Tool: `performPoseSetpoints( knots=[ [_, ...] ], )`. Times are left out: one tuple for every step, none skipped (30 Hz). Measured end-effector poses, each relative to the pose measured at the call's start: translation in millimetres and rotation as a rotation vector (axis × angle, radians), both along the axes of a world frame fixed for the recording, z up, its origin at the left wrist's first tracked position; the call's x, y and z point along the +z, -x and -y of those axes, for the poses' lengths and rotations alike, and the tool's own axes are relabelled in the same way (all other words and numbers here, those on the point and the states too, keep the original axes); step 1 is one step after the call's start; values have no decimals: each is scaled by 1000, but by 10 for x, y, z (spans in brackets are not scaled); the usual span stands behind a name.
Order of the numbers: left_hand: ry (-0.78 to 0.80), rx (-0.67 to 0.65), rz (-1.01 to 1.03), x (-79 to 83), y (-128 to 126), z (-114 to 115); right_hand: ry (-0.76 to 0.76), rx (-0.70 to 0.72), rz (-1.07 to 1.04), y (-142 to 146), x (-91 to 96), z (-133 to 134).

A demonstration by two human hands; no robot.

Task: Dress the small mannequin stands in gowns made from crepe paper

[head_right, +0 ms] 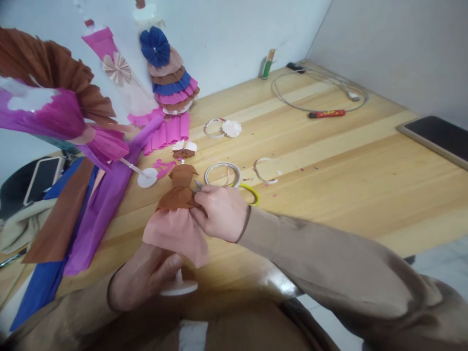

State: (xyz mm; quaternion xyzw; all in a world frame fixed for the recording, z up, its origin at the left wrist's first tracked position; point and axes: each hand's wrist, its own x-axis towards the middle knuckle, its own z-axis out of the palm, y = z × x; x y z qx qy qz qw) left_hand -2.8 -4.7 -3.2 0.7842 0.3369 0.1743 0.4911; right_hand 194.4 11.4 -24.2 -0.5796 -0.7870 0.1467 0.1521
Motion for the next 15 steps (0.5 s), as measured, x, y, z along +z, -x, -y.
performPoseSetpoints(
  knots=[
    [-51, -54, -65, 11, -2, 0, 6, -1, 23, 6, 6, -1],
    [-93, -93, -120, 18, -2, 0, 15, -1, 50, 10, 15, -2],
    [-122, -115, -154, 21, 0, -1, 26, 2, 77, 11, 27, -3],
    [-129, -114, -165, 22, 3, -2, 38, 10, 101, 9, 40, -3],
    [-126, -108, -159, 19, 9, -3, 50, 18, 117, 3, 56, -3],
    [-114, -99, -146, 16, 17, -3, 68, 25, 126, -8, 72, -2],
    [-96, -90, -132, 11, 28, -3, 94, 40, 125, -23, 87, 0],
    [-77, -81, -116, 4, 41, -2, 135, 66, 114, -40, 101, 3],
    [-53, -73, -99, -6, 57, 2, 190, 102, 94, -58, 114, 7],
    [-27, -65, -81, -18, 76, 7, 252, 150, 65, -76, 125, 13],
    [1, -51, -60, -35, 96, 16, 309, 210, 26, -90, 137, 20],
    [30, -29, -39, -54, 116, 26, 364, 273, -21, -99, 149, 31],
    [62, -6, -21, -75, 135, 38, 416, 329, -69, -102, 161, 46],
    [91, 24, -4, -96, 152, 49, 464, 374, -114, -97, 174, 65],
    [119, 54, 10, -116, 166, 60, 507, 411, -157, -84, 184, 90]
  ],
)
